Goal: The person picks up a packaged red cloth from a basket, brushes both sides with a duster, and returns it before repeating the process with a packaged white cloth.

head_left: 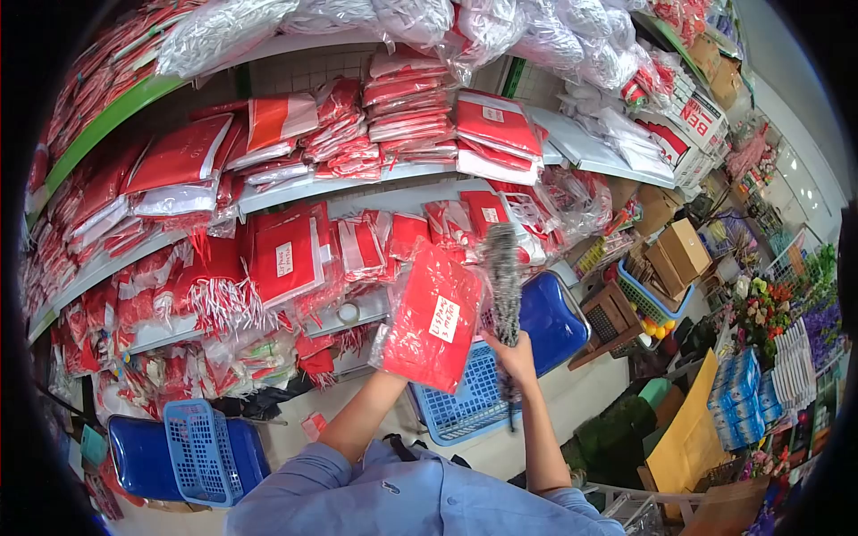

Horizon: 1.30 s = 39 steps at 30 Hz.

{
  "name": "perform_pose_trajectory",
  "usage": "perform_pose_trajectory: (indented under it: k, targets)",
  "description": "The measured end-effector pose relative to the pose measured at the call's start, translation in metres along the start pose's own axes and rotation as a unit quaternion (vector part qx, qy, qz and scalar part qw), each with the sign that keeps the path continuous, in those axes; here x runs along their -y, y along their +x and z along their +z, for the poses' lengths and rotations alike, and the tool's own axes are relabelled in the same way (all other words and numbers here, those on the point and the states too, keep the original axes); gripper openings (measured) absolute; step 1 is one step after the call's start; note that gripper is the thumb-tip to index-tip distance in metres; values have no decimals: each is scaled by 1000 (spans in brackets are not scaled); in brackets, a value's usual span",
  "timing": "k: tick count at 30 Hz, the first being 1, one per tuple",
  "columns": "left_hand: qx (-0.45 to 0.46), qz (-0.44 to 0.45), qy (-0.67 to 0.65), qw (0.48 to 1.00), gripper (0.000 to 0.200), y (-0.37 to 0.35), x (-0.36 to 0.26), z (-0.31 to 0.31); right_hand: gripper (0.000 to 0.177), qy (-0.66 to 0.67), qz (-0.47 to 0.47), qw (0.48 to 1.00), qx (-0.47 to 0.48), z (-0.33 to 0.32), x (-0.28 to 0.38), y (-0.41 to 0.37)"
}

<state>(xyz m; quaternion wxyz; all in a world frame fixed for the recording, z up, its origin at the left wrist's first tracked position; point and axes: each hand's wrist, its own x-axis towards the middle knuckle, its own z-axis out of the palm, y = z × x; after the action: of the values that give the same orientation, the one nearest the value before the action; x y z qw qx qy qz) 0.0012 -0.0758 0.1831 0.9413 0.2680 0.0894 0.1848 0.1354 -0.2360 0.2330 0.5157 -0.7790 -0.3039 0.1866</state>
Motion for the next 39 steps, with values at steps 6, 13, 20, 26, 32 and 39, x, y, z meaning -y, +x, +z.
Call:
perform_pose_trajectory:
  k: [6, 13, 20, 26, 32, 39]
  targets:
    - [-29, 119, 578, 807, 65, 33, 50, -2, 51, 176, 29, 978, 109, 26, 36, -21]
    - [19, 46, 546, 836, 66, 6, -2, 18, 56, 384, 126, 913, 59, 17, 35, -25]
    - [47, 55, -61, 996, 59, -6, 8, -50, 40, 538, 183, 816, 107, 11, 9, -13]
    - [-17, 49, -197, 979, 58, -3, 43, -32, 33, -60, -57, 996, 37, 21, 5, -16]
    - [-22, 34, -185, 982, 56, -2, 36, -27, 37, -311, -106, 893, 309, -5, -11, -17]
    - [-27, 25, -182, 983, 55, -5, 37, -26, 26, -393, -64, 913, 87, -15, -9, -8]
